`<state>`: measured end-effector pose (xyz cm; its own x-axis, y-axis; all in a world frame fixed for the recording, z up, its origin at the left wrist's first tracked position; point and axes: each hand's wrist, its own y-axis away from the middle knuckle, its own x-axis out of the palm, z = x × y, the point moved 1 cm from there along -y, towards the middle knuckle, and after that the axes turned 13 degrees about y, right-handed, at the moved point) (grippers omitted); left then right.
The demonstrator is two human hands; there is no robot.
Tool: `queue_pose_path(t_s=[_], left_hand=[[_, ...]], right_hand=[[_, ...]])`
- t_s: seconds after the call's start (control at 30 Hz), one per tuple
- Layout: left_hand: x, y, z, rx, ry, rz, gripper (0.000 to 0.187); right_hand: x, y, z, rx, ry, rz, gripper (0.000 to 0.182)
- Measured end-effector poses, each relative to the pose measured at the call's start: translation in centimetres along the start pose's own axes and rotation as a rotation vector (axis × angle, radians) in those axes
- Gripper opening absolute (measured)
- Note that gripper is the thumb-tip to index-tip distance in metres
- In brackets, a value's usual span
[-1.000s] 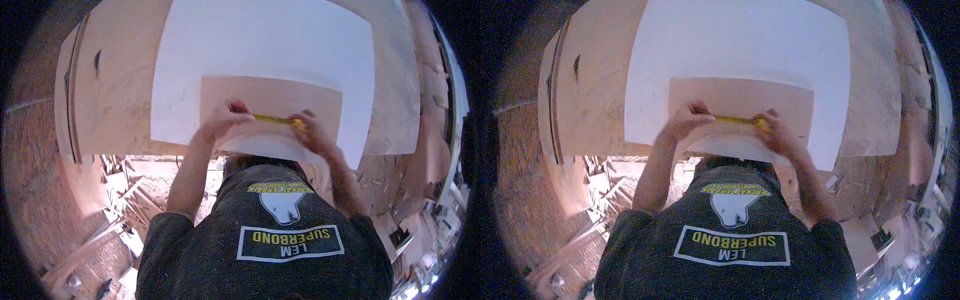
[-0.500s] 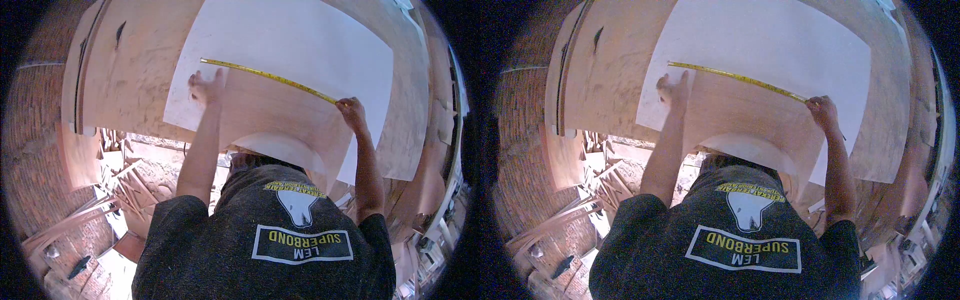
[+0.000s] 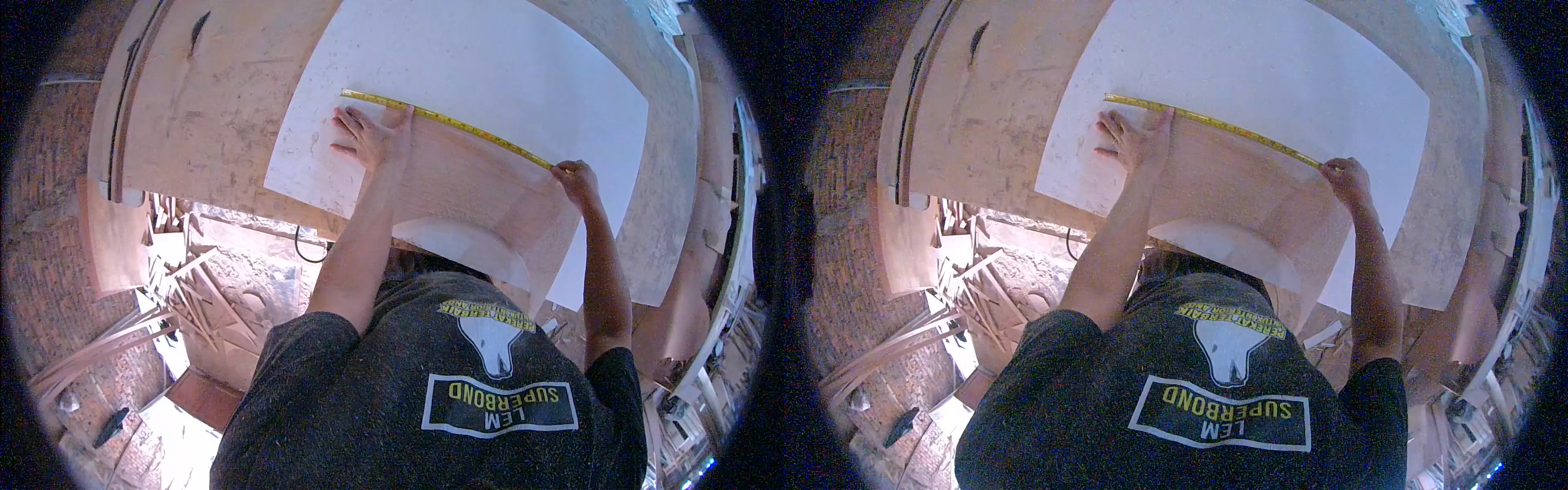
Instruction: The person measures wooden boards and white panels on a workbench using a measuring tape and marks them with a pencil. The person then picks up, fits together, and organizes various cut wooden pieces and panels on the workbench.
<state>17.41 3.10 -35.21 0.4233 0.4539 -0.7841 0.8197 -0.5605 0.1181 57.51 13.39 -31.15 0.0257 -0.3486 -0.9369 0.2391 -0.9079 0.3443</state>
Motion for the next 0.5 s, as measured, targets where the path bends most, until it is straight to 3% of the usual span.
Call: queue_pose_path(t_s=[0.5], left_hand=[[0.7, -0.1, 0.1, -0.03, -0.027, -0.036, 0.138]], right_hand=[[1.2, 0.3, -0.3, -0.004, 0.005, -0.035, 0.031]])
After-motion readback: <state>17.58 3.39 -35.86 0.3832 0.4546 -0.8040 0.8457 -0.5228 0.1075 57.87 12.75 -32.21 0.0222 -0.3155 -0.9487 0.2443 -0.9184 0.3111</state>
